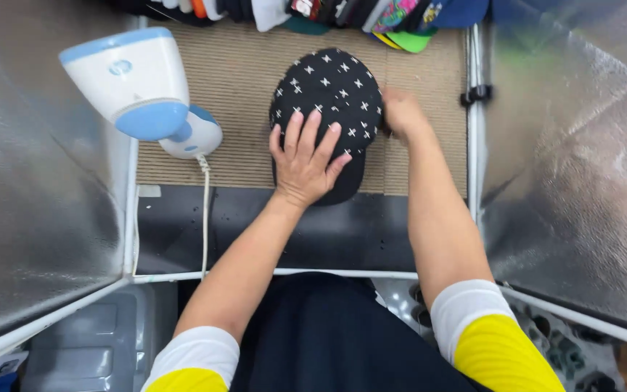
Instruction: Cleaning a black baseball cap using a brush and a handheld steamer.
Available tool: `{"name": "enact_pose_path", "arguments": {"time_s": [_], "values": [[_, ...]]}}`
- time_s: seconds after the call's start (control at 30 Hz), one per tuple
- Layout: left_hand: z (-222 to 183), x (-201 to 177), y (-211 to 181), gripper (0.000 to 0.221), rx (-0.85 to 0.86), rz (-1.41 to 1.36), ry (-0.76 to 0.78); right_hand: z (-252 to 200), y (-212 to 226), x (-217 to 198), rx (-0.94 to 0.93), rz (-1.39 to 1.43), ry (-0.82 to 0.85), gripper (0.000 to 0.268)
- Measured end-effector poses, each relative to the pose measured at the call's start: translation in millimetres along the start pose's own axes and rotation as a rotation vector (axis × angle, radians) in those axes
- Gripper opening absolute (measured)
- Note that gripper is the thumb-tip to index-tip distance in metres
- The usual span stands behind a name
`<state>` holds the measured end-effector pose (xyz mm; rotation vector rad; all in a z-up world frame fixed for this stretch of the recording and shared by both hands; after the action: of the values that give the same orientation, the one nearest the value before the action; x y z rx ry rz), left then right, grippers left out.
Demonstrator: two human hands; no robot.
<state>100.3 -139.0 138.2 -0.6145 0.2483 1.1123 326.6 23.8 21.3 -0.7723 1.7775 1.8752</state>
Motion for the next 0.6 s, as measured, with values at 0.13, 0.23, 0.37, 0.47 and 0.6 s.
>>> {"name": "enact_pose_path", "arguments": {"time_s": [0.13, 0.23, 0.37, 0.47, 0.6], "values": [[4.3, 2.6, 2.1, 0.056, 0.005, -0.009, -0.016, -35.0, 53.5, -31.8, 0.057, 0.218, -0.191, 0.037], [-4.0, 0.3, 0.6, 0.057, 0.002, -0.019, 0.015, -98.0, 128.9, -63.5, -0.102, 0.251, -0.497, 0.052], [3.1, -0.9, -2.2, 0.057, 0.019, -0.011, 0.001, -115.5, 92.1, -19.9, 0.086, 0.245, -0.351, 0.054], [-5.0, -6.3, -4.5, 0.057, 0.009, 0.002, 0.016, -145.5, 85.6, -17.1, 0.164, 0.24, -0.3, 0.055], [-2.3, 1.7, 0.4, 0.057, -0.001, -0.021, 0.011, -150.1, 186.0, -62.1, -0.466, -0.149, -0.516, 0.049]]}}
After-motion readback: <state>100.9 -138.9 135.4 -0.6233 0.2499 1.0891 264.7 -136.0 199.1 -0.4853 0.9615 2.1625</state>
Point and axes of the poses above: each hand's wrist, its own z-axis towards the middle knuckle, its own x-axis out of the palm, y = z × x, the point moved 8 cm from there along z, towards the middle knuckle, and after that the axes turned 11 degrees about -x, right-handed, at the moved point
